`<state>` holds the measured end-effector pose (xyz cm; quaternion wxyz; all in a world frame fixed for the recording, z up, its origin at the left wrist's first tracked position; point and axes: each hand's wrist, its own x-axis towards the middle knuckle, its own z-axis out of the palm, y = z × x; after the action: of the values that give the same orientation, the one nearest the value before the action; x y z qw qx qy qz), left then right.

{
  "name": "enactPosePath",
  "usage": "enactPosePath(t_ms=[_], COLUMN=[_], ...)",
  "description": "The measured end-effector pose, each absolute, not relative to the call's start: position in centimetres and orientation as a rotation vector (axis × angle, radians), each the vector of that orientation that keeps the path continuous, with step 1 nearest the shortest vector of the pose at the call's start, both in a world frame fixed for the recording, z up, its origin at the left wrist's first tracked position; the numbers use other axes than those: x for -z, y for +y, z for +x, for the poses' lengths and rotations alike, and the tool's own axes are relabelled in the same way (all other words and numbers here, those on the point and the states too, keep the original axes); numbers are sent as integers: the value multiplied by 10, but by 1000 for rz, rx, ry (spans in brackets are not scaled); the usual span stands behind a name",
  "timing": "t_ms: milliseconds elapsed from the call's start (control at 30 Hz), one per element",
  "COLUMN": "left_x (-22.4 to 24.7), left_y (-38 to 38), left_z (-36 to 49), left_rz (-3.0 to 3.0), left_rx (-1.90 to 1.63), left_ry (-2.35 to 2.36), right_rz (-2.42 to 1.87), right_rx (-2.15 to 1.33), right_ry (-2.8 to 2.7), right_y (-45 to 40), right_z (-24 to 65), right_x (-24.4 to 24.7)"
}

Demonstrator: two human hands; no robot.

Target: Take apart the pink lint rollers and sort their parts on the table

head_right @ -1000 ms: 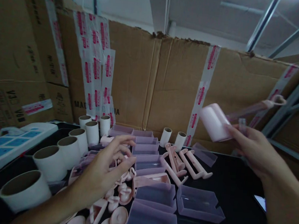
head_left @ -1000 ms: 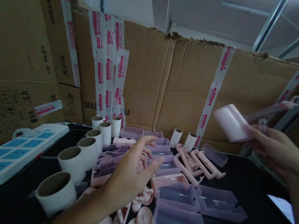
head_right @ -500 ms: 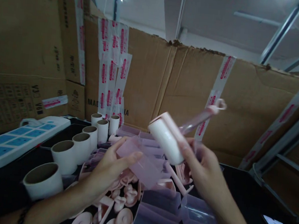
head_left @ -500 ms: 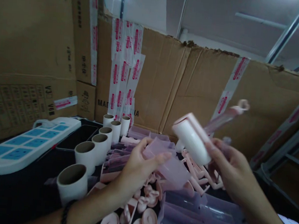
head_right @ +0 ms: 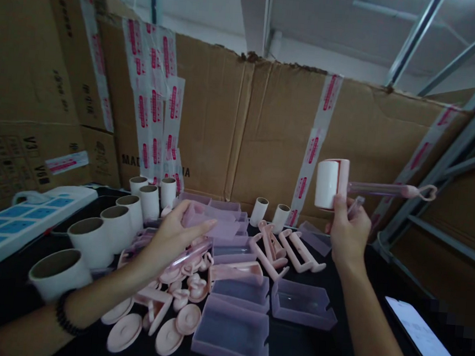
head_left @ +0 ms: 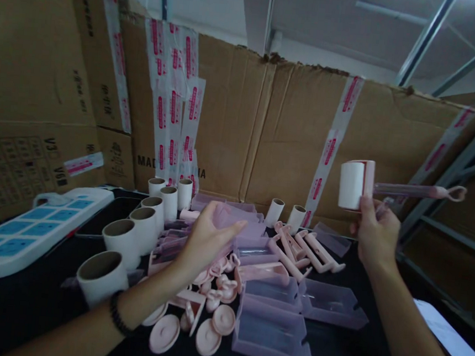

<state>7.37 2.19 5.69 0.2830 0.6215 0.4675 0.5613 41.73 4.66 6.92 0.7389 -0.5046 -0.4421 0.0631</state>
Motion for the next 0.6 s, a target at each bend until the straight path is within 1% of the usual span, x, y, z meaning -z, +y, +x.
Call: enactPosePath(t_ms=[267, 467, 600], left_x=[-49, -40, -42], left_y=[31, 41, 40], left_z=[93, 94, 94], left_rz=[1945, 2291, 2428], left_rx=[-1110, -915, -876], left_ry=[1146, 1328, 1386], right_rz=[-1196, -1192, -1204], right_rx=[-157, -170, -209], right_ry=[-1131, -1207, -1259], right_y=[43, 43, 43], right_z=[412, 404, 399], right_x=[-67, -66, -66])
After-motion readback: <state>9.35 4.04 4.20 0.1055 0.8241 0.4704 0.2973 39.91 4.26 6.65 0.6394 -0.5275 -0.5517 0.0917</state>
